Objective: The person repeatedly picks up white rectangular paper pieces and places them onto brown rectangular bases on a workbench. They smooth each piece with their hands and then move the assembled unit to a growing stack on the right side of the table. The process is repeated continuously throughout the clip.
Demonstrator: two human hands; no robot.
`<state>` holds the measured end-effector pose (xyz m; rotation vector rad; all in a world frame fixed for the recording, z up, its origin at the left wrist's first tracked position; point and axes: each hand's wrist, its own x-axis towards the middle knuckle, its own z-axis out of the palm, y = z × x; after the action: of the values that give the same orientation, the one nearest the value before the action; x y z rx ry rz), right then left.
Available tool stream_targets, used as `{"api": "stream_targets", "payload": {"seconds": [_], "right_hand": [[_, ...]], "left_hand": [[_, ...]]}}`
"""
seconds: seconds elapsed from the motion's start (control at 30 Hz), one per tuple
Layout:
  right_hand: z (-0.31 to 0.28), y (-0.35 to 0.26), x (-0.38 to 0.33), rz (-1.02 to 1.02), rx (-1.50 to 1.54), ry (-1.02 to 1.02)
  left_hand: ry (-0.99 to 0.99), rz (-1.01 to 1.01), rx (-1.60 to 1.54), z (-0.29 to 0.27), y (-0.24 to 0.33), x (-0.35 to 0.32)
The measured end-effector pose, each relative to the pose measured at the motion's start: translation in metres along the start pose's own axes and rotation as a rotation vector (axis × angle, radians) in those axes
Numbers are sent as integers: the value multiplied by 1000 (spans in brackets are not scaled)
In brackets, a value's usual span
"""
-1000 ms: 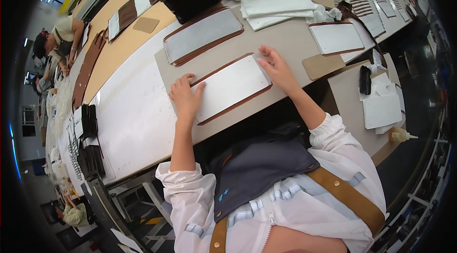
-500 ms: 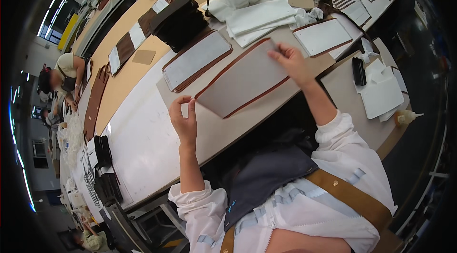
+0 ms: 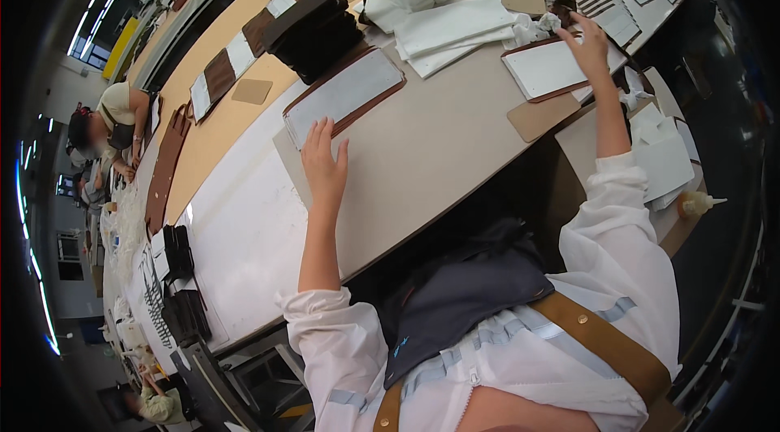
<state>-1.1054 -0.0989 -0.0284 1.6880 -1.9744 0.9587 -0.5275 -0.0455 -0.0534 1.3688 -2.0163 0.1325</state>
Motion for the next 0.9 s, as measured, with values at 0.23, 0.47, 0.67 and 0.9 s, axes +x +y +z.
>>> {"api": "stream_targets", "payload": {"seconds": [0.23, 0.47, 0.67, 0.9], "right_hand": [[13, -227, -138, -250, 576, -278], [15, -239, -164, -303, 621, -419], [13, -241, -164, -306, 622, -413], [15, -242, -162, -300, 637, -412]], "left_hand": [[-182, 43, 195, 40, -53, 29], [-170, 272, 297, 38, -56, 38], [-174, 479, 441, 37, -43, 46], [-284, 304, 643, 44, -31, 59]]}}
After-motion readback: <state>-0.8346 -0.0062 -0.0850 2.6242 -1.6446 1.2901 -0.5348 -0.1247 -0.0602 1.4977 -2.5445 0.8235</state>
